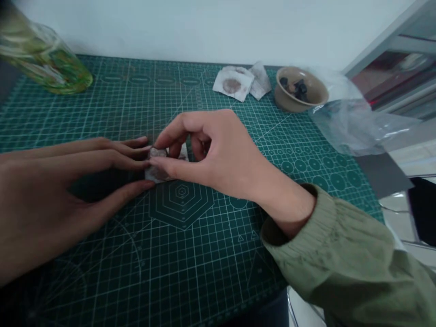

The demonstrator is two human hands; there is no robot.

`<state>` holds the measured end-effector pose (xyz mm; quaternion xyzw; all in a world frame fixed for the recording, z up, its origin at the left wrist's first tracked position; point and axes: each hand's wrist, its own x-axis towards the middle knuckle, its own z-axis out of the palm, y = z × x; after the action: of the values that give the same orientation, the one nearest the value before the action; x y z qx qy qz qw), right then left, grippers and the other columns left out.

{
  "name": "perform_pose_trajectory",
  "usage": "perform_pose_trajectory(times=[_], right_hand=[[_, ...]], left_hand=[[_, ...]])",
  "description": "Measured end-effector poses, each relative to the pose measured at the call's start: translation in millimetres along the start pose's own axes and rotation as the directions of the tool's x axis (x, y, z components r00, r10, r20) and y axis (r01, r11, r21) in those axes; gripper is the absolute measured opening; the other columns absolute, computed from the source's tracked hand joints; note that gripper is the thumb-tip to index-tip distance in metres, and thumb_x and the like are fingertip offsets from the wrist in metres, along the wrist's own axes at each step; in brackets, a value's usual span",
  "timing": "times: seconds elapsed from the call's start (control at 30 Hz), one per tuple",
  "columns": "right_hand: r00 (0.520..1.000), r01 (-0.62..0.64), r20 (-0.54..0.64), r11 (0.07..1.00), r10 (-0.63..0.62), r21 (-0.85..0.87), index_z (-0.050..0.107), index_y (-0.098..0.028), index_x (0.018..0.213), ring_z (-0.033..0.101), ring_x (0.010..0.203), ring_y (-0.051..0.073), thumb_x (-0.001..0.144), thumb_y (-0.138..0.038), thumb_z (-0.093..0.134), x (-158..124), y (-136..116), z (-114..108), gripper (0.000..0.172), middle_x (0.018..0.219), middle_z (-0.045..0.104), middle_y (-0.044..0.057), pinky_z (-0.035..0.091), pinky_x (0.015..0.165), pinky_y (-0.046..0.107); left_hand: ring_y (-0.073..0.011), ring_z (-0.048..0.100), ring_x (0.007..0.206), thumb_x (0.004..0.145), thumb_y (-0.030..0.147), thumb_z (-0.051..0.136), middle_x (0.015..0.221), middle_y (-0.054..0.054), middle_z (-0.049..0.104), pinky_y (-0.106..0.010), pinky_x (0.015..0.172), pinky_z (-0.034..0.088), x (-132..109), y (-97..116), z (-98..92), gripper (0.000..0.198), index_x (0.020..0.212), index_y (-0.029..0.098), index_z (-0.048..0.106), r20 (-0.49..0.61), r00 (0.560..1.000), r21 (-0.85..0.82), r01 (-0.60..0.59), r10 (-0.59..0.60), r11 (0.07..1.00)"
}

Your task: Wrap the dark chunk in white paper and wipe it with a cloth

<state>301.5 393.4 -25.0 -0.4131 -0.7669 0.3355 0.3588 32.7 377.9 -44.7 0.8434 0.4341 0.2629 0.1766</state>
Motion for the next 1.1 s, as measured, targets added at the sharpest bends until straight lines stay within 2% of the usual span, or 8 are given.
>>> perform_pose_trajectory(times=[0.1, 0.17, 0.27, 0.5, 0.73, 0.9, 1.0, 1.1], right_hand=[[0.999, -0.031, 0.0, 0.967, 0.032, 0.254, 0.086, -0.022, 0.103, 0.075, 0.067, 0.015, 0.089, -0.027, 0.105, -3, 4, 0, 0.024, 0.087, 0.085, -0.001, 0.059, 0.059, 0.029], [0.999, -0.027, 0.053, 0.916, 0.006, 0.4, 0.083, -0.022, 0.106, 0.084, 0.077, 0.018, 0.085, -0.021, 0.106, -3, 7, 1, 0.031, 0.096, 0.089, 0.001, 0.067, 0.069, 0.03], [0.989, -0.037, 0.138, 0.843, -0.045, 0.536, 0.079, -0.02, 0.114, 0.089, 0.085, 0.019, 0.086, -0.005, 0.1, -2, 10, 2, 0.038, 0.098, 0.091, 0.002, 0.071, 0.079, 0.029], [0.98, -0.075, 0.192, 0.817, -0.044, 0.571, 0.075, -0.02, 0.116, 0.091, 0.089, 0.018, 0.094, -0.004, 0.09, -2, 5, 5, 0.031, 0.099, 0.093, 0.003, 0.069, 0.078, 0.024], [0.982, -0.075, 0.183, 0.796, -0.046, 0.601, 0.08, -0.021, 0.113, 0.086, 0.088, 0.012, 0.083, 0.005, 0.093, -3, 6, 5, 0.042, 0.1, 0.092, -0.001, 0.066, 0.082, 0.019], [0.982, -0.043, 0.173, 0.797, -0.078, 0.603, 0.083, -0.021, 0.113, 0.084, 0.088, 0.01, 0.083, 0.006, 0.095, -3, 7, 4, 0.042, 0.101, 0.092, -0.002, 0.067, 0.083, 0.018], [0.984, -0.021, 0.157, 0.808, -0.089, 0.589, 0.085, -0.021, 0.112, 0.083, 0.087, 0.01, 0.081, 0.006, 0.096, -4, 7, 5, 0.043, 0.098, 0.09, -0.004, 0.068, 0.085, 0.017], [0.984, -0.006, 0.147, 0.805, -0.101, 0.593, 0.086, -0.022, 0.112, 0.083, 0.088, 0.009, 0.081, 0.006, 0.097, -5, 6, 6, 0.044, 0.098, 0.089, -0.005, 0.068, 0.087, 0.017]], left_hand=[[-0.0282, 0.087, 0.106, 0.114, 0.053, 0.072, 0.129, 0.001, 0.088, -0.043, 0.096, 0.072, 5, 10, -6.3, 0.023, 0.13, 0.037, 0.079, -0.056, 0.992, 0.025, -0.109, 0.111, 0.994], [-0.0265, 0.087, 0.098, 0.113, 0.05, 0.074, 0.122, 0.0, 0.09, -0.04, 0.091, 0.071, 6, 15, -9.9, 0.023, 0.13, 0.035, 0.078, -0.102, 0.989, 0.005, -0.103, 0.103, 0.995], [-0.0225, 0.086, 0.088, 0.113, 0.045, 0.078, 0.112, 0.003, 0.091, -0.036, 0.087, 0.07, 5, 20, -11.6, 0.016, 0.123, 0.033, 0.08, -0.146, 0.986, -0.03, -0.088, 0.083, 0.996], [-0.0167, 0.085, 0.092, 0.109, 0.028, 0.086, 0.108, 0.002, 0.089, -0.029, 0.085, 0.067, 3, 23, -11.7, 0.011, 0.118, 0.027, 0.08, -0.218, 0.968, -0.188, -0.163, 0.12, 0.969], [-0.013, 0.083, 0.09, 0.106, 0.02, 0.088, 0.106, 0.004, 0.089, -0.026, 0.084, 0.064, 3, 25, -13.4, 0.013, 0.115, 0.026, 0.081, -0.236, 0.963, -0.229, -0.189, 0.134, 0.955], [-0.0149, 0.082, 0.09, 0.097, 0.026, 0.096, 0.099, 0.005, 0.089, -0.027, 0.086, 0.066, 6, 31, -16.0, 0.014, 0.108, 0.029, 0.087, -0.138, 0.988, -0.494, -0.009, -0.068, 0.869], [-0.0126, 0.082, 0.086, 0.094, 0.026, 0.096, 0.093, 0.005, 0.089, -0.019, 0.081, 0.067, 11, 34, -16.8, 0.008, 0.099, 0.028, 0.09, -0.002, 0.979, -0.654, 0.154, -0.205, 0.74], [-0.0112, 0.083, 0.083, 0.089, 0.02, 0.096, 0.089, 0.004, 0.088, -0.012, 0.075, 0.065, 16, 35, -17.4, 0.008, 0.093, 0.025, 0.091, 0.142, 0.956, -0.762, 0.271, -0.256, 0.589]])
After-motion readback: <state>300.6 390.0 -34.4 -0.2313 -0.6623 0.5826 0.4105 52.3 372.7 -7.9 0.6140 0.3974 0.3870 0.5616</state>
